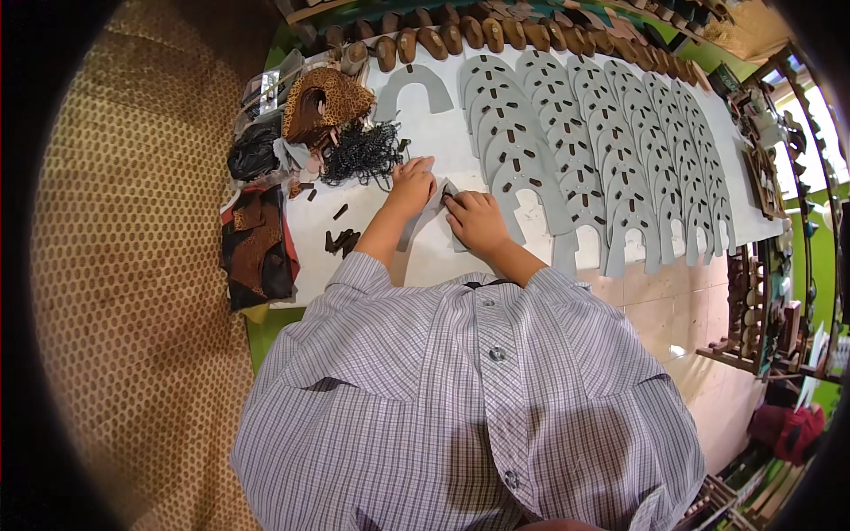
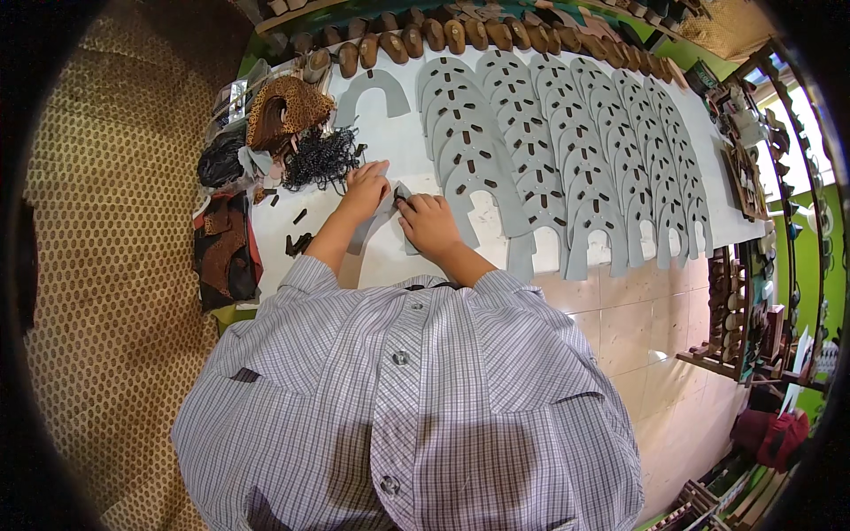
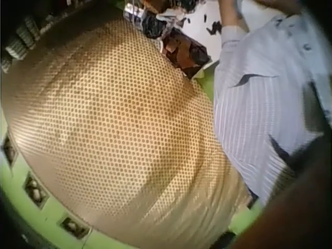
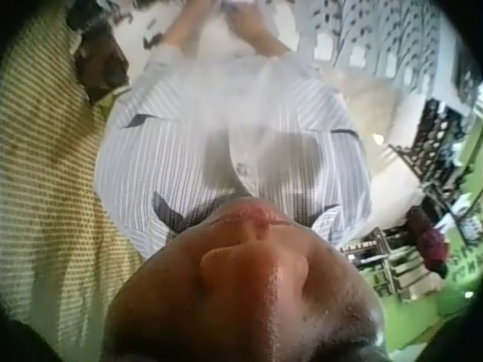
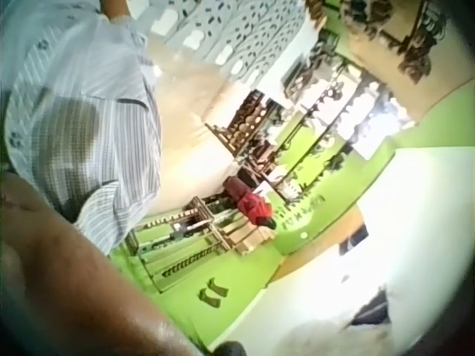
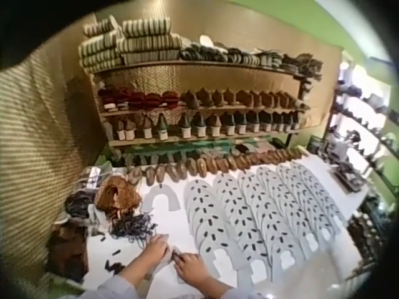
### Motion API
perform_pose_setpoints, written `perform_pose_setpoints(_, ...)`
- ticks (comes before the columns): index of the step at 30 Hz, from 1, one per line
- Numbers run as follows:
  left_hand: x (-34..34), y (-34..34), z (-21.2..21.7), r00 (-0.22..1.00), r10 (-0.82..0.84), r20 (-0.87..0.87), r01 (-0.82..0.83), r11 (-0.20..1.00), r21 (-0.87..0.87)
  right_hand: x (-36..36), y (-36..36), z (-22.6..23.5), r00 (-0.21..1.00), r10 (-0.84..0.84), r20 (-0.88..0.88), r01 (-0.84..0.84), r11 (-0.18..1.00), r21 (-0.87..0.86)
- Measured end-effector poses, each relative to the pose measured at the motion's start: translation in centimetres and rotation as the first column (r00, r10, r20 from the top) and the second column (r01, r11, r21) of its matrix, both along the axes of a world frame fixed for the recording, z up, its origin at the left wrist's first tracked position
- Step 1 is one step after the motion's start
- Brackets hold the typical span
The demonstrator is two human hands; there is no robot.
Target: Assembling shoe upper components by manually aligning and sticking parts together on a workbench.
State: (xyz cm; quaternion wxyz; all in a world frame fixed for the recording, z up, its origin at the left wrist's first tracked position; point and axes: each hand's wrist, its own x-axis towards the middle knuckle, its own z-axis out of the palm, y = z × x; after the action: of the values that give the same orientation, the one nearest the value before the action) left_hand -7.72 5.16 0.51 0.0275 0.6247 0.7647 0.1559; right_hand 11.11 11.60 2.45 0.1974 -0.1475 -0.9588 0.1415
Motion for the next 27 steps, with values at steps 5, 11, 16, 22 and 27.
perform_pose_setpoints(5, 0.6, 0.0, 0.9, 0.999, 0.033, 0.012, -0.033, 0.999, -0.03, 0.0, 0.1, -0.2, 1.0, 0.014, 0.001, -0.014, 1.0, 0.011)
perform_pose_setpoints(11, -0.5, -0.7, 1.4, 0.995, 0.09, 0.043, -0.087, 0.993, -0.078, 0.0, 0.0, -0.1, 1.0, -0.001, -0.018, 0.001, 1.0, -0.001)
perform_pose_setpoints(16, 0.2, -0.7, 1.6, 0.981, 0.148, 0.125, -0.132, 0.983, -0.129, -0.1, 0.0, -0.1, 1.0, -0.007, -0.006, 0.007, 1.0, -0.007)
perform_pose_setpoints(22, 1.7, -1.1, 1.3, 0.92, 0.331, 0.209, -0.303, 0.94, -0.157, -0.1, 0.1, 0.1, 1.0, 0.005, 0.022, -0.005, 1.0, 0.015)
perform_pose_setpoints(27, 3.1, -1.6, 1.2, 0.88, 0.437, 0.184, -0.412, 0.897, -0.161, -0.1, 0.3, -0.3, 1.0, 0.001, 0.014, -0.002, 1.0, 0.031)
